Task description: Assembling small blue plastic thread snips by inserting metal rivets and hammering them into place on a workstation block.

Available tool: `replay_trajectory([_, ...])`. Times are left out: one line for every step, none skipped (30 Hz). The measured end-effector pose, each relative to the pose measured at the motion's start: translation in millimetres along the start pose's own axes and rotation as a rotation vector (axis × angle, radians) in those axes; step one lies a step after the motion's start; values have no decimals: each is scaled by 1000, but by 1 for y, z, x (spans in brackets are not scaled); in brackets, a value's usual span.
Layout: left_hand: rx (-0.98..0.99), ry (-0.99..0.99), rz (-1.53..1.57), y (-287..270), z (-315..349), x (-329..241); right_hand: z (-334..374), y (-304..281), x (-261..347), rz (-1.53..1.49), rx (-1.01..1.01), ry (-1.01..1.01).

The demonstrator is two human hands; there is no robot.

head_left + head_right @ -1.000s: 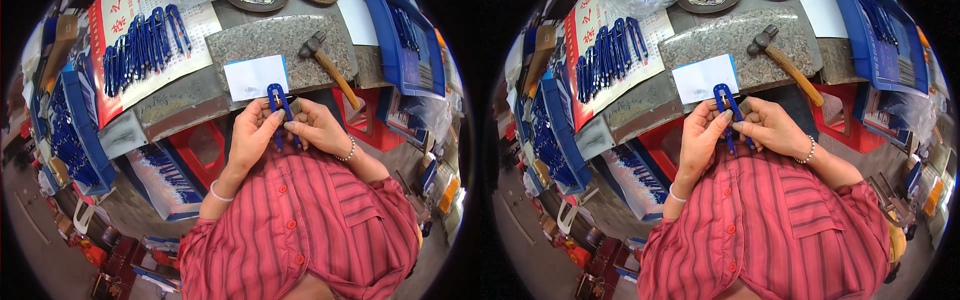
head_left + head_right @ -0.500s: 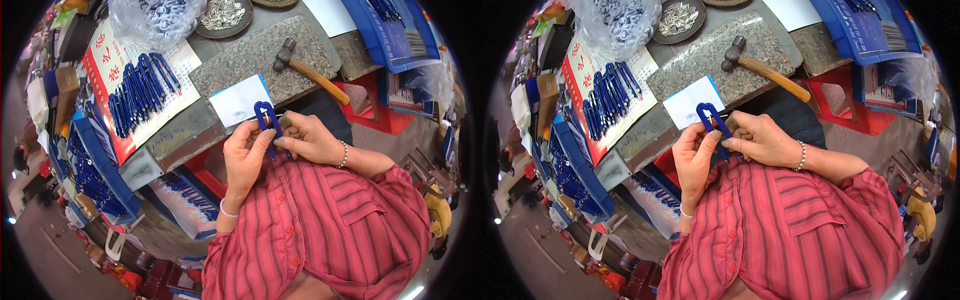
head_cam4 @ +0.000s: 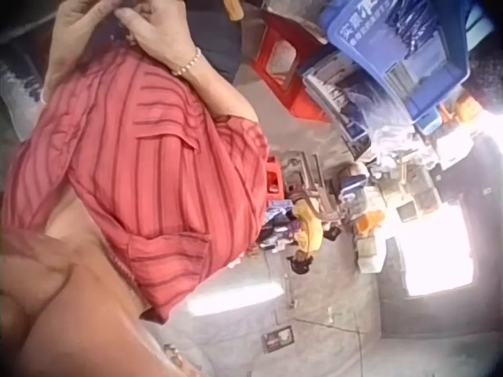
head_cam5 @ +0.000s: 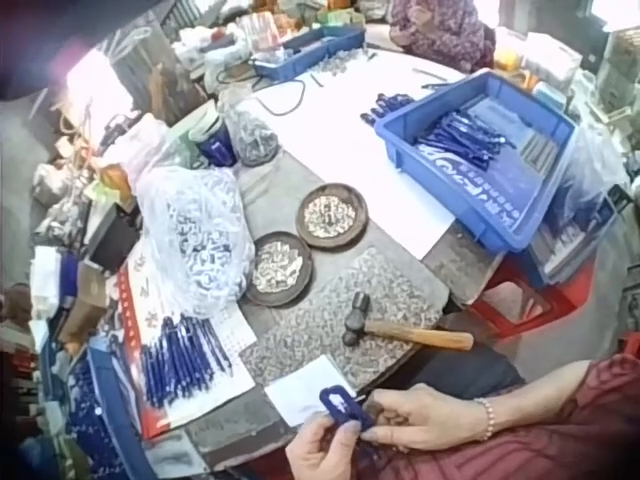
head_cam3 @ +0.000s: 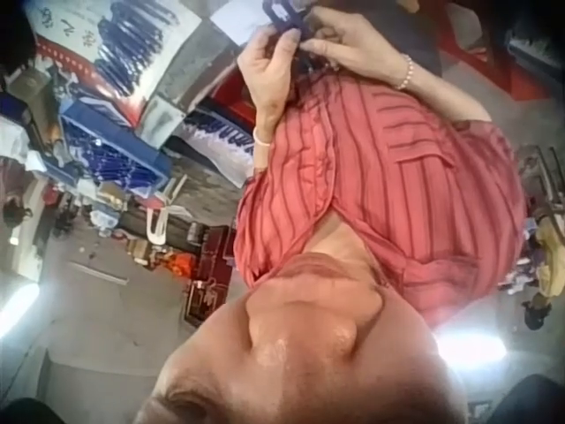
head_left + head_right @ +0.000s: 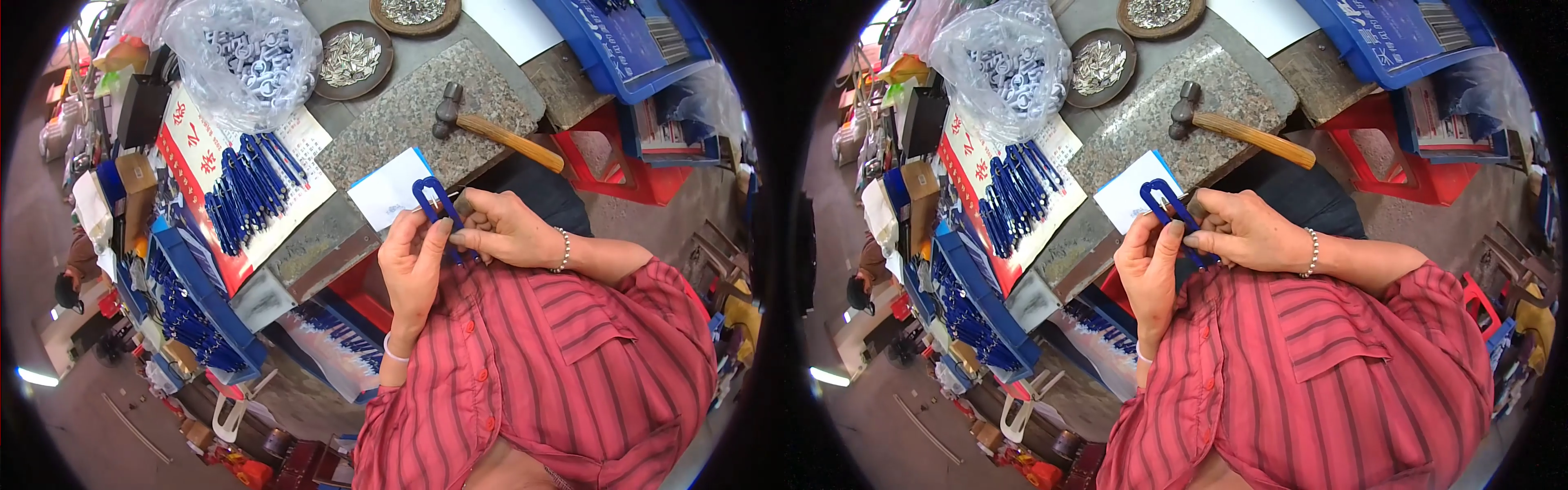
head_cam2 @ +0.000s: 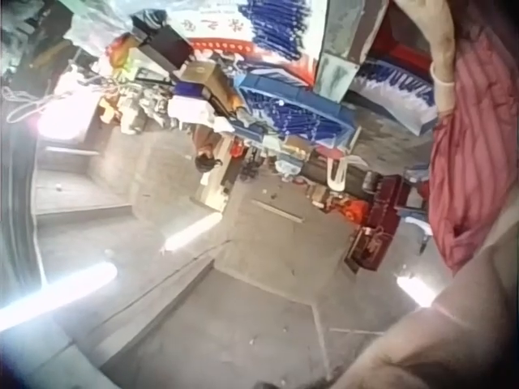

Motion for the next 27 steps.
replay_trajectory([-5,17,-29,0,0,-1,0,0,0,1,8,1])
replay_trajectory([-4,18,-33,0,0,-1,1,1,0,1,16,4])
replay_trajectory([-7,17,-49,0,0,-2,1,1,0,-1,14,2])
replay_trajectory([-11,15,-65,0,0,-2,2,0,-1,-16,11,-1])
replay_trajectory([-11,15,-67,1,0,-3,1,0,-2,-31,9,-4])
replay_trajectory([2,1,-31,3,0,-3,1,0,-1,-32,9,-5])
replay_trajectory([15,-13,6,4,1,-4,1,0,-1,-34,2,8])
replay_trajectory([14,-13,5,4,1,-5,1,-1,-1,-35,-5,21])
replay_trajectory([16,-23,13,5,1,-6,1,0,-1,-35,-4,22])
replay_trajectory([17,-34,22,5,2,-6,1,0,-1,-46,-2,18])
replay_trajectory([16,-33,23,4,2,-6,0,1,-2,-56,0,15])
replay_trajectory([27,-30,43,5,1,-6,0,1,-1,-55,1,15])
replay_trajectory([39,-26,64,5,1,-7,0,1,-1,-60,4,22])
replay_trajectory([35,-26,66,4,1,-7,0,2,-2,-64,8,29])
replay_trajectory([38,-28,41,4,1,-7,0,2,-3,-63,13,32])
replay_trajectory([39,-31,16,4,1,-6,-1,2,-4,-69,8,27])
replay_trajectory([31,-33,22,3,1,-5,-1,2,-5,-76,7,25])
replay_trajectory([34,-36,42,3,1,-2,0,3,-5,-74,17,30])
replay_trajectory([36,-40,62,3,0,0,0,2,-4,-63,18,31])
replay_trajectory([28,-43,68,2,0,2,0,2,-4,-52,17,31])
replay_trajectory([35,-51,56,2,-1,5,1,3,-6,-51,26,38])
replay_trajectory([42,-60,43,2,-1,7,1,2,-8,-54,21,40])
replay_trajectory([34,-65,51,1,-1,9,1,2,-9,-57,16,44])
replay_trajectory([50,-83,99,1,-2,12,1,3,-11,-56,25,53])
replay_trajectory([67,-102,147,2,-2,15,1,4,-12,-47,40,60])
replay_trajectory([60,-108,155,1,-2,16,2,5,-13,-39,53,67])
replay_trajectory([74,-107,162,1,-2,15,2,5,-14,-38,60,77])
Point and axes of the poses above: each hand's wrist, its own z-axis away from the middle knuckle, its own y-axis out of the palm, x = y × z, the point moved 8 cm from there along -z, towards the middle knuckle, and after that the axes turned 11 degrees about -y, right-handed, at the moved point
